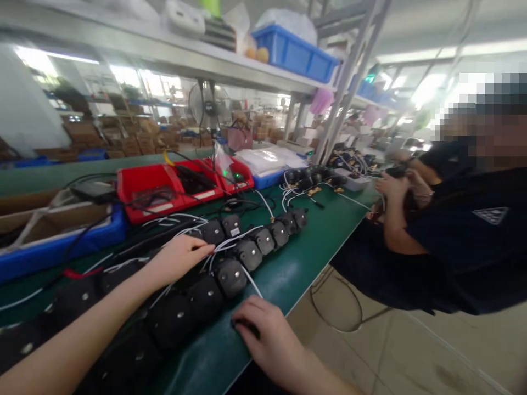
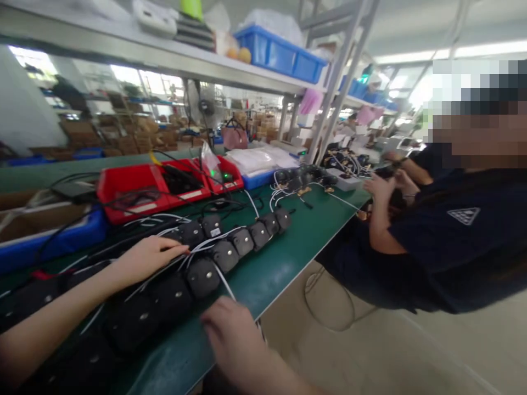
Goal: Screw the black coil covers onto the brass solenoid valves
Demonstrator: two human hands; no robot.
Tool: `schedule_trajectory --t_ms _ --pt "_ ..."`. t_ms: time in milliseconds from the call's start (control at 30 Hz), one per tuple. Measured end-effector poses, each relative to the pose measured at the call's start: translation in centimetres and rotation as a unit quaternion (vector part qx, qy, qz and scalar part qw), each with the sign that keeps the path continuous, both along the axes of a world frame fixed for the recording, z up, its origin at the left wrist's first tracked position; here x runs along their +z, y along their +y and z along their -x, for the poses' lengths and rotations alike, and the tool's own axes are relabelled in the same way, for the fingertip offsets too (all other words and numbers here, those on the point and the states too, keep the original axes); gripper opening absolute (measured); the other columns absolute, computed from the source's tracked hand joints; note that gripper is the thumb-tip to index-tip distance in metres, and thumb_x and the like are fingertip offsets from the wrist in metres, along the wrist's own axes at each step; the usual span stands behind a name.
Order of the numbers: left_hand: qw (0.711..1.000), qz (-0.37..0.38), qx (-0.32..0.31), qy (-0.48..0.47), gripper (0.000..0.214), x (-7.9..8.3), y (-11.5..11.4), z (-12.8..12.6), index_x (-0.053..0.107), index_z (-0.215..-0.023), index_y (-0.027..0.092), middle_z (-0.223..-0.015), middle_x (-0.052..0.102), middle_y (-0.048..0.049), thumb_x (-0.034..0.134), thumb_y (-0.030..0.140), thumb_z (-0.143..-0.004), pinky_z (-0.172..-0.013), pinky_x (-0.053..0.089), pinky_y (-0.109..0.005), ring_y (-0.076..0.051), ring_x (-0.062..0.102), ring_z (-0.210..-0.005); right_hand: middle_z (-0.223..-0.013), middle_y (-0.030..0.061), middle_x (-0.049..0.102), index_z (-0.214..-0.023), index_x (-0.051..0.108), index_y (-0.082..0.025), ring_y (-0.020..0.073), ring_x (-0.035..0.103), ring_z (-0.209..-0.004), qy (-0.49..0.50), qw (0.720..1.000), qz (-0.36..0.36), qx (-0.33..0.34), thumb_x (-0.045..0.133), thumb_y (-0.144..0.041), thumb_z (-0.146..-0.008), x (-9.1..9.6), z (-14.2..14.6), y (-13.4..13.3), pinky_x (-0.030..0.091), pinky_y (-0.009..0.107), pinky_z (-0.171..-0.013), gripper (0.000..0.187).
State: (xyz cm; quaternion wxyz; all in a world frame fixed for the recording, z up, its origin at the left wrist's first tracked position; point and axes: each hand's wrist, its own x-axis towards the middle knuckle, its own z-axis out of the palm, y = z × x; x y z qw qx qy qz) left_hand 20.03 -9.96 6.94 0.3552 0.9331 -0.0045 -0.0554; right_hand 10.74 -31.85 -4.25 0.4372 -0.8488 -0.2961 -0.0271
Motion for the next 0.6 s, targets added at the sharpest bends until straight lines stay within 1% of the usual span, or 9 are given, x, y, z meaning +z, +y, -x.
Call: schedule_trajectory --t_ms 100,200,267,333,367,433,533,567,600 --pt "0.998 -0.045 -0.047 0.012 0.042 -1.1 -0.4 -0.5 0.080 -0.077 0.022 -0.078 0.077 -0.0049 0.055 0.055 -0.075 -0.078 0.045 -0.032 -0.027 0.067 -0.082 -0.097 0.0067 0.066 -0.097 0.068 -0.018 0.0164 0.062 -0.091 -0.026 0.997 0.059 0.030 0.051 -0.005 -0.091 0.9 0.5 -0.6 0.052 0.025 -0.080 0.023" --pt "0.995 -0.067 -0.077 0.016 0.051 -1.6 -0.6 -0.5 0.080 -0.086 0.019 -0.081 0.077 -0.0054 0.048 0.058 -0.080 -0.074 0.046 -0.030 -0.026 0.067 -0.081 -0.105 0.0071 0.065 -0.104 0.068 -0.018 0.0185 0.062 -0.096 0.017 0.995 0.086 0.054 0.062 -0.008 -0.087 1.9 0.7 -1.3 0.053 0.028 -0.084 0.020" --pt "0.993 -0.075 -0.092 0.017 0.053 -1.7 -0.6 -0.2 0.079 -0.088 0.019 -0.083 0.078 -0.0049 0.045 0.059 -0.082 -0.072 0.046 -0.030 -0.025 0.068 -0.081 -0.109 0.0071 0.065 -0.110 0.067 -0.018 0.0193 0.063 -0.098 0.051 0.994 0.090 0.045 0.068 -0.009 -0.084 2.7 0.7 -1.6 0.054 0.029 -0.086 0.028" --pt "0.991 -0.081 -0.107 0.016 0.052 -1.7 -0.7 0.1 0.078 -0.085 0.019 -0.083 0.078 -0.0038 0.044 0.058 -0.083 -0.070 0.045 -0.029 -0.024 0.068 -0.080 -0.112 0.0076 0.064 -0.117 0.066 -0.018 0.0194 0.064 -0.099 0.068 0.992 0.102 0.032 0.068 -0.009 -0.084 3.4 0.6 -1.6 0.054 0.030 -0.088 0.035" --pt "0.990 -0.084 -0.115 0.015 0.051 -1.7 -0.8 0.2 0.077 -0.084 0.019 -0.084 0.078 -0.0034 0.043 0.058 -0.084 -0.071 0.045 -0.029 -0.024 0.068 -0.080 -0.113 0.0078 0.064 -0.118 0.066 -0.017 0.0195 0.064 -0.099 0.068 0.991 0.113 0.033 0.067 -0.009 -0.085 3.6 0.5 -1.5 0.054 0.030 -0.088 0.035" --pt "0.987 -0.093 -0.130 0.015 0.051 -1.5 -1.1 0.4 0.075 -0.081 0.019 -0.085 0.078 -0.0037 0.042 0.057 -0.085 -0.072 0.044 -0.030 -0.024 0.068 -0.081 -0.110 0.0075 0.064 -0.111 0.068 -0.017 0.0199 0.064 -0.098 0.060 0.985 0.151 0.050 0.065 -0.008 -0.086 4.0 0.2 -1.1 0.054 0.031 -0.088 0.027" --pt "0.984 -0.106 -0.142 0.017 0.051 -1.4 -1.2 0.4 0.075 -0.083 0.019 -0.091 0.079 -0.0055 0.040 0.056 -0.085 -0.074 0.044 -0.030 -0.025 0.069 -0.086 -0.099 0.0070 0.065 -0.091 0.069 -0.015 0.0207 0.064 -0.093 0.027 0.973 0.216 0.077 0.062 -0.005 -0.087 4.3 -0.3 -0.5 0.054 0.031 -0.082 0.013" --pt "0.983 -0.110 -0.143 0.018 0.051 -1.4 -1.2 0.4 0.075 -0.084 0.019 -0.091 0.079 -0.0062 0.040 0.056 -0.086 -0.073 0.044 -0.031 -0.025 0.069 -0.086 -0.096 0.0067 0.064 -0.087 0.068 -0.014 0.0203 0.064 -0.090 0.017 0.972 0.221 0.080 0.062 -0.005 -0.086 4.4 -0.5 -0.4 0.054 0.030 -0.080 0.011" --pt "0.983 -0.113 -0.144 0.019 0.051 -1.4 -1.2 0.4 0.074 -0.083 0.019 -0.090 0.079 -0.0066 0.039 0.056 -0.086 -0.073 0.044 -0.031 -0.025 0.069 -0.084 -0.095 0.0061 0.064 -0.086 0.067 -0.014 0.0192 0.064 -0.087 0.009 0.975 0.207 0.079 0.064 -0.004 -0.084 4.5 -0.8 -0.3 0.053 0.029 -0.077 0.011"
